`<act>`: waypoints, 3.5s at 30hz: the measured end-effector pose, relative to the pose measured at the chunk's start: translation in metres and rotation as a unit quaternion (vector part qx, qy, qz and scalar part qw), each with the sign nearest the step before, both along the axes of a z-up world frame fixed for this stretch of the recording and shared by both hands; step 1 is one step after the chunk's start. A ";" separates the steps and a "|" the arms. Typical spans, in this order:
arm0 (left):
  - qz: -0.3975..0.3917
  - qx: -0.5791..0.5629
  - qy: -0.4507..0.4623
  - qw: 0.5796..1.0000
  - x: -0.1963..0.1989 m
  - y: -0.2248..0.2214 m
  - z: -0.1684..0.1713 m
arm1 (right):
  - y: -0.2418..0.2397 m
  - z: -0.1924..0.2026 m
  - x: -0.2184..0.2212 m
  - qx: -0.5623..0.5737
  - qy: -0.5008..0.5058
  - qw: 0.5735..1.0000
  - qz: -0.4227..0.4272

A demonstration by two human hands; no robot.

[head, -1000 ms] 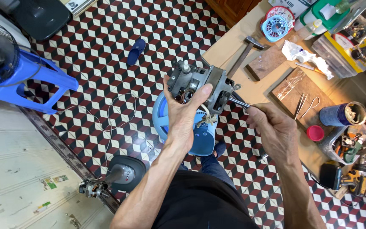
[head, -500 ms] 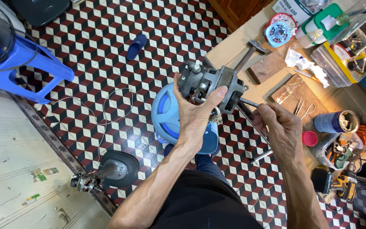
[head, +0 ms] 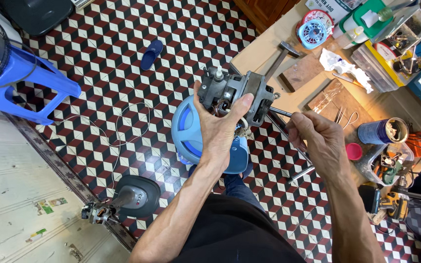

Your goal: The person disassembles a fan motor, removes parts, and uses pliers and a screwdriver to adjust internal components. They then wipe their hands and handle a small bottle before returning to the motor.

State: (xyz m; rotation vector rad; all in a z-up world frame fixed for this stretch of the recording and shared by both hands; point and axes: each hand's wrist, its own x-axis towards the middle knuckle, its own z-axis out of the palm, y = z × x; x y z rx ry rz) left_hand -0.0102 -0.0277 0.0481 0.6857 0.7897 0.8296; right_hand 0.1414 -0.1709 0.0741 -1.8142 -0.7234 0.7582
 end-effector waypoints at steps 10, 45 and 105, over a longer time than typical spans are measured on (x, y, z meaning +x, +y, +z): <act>0.065 0.001 -0.038 0.997 0.003 -0.012 0.006 | 0.004 0.000 0.001 0.035 0.077 0.995 -0.044; 0.047 0.041 -0.025 0.998 0.005 -0.015 -0.016 | 0.007 -0.024 0.007 0.038 0.104 0.991 -0.074; -0.122 -0.142 0.282 0.941 0.200 -0.242 -0.117 | -0.388 -0.366 0.398 -0.474 -0.143 0.841 -0.218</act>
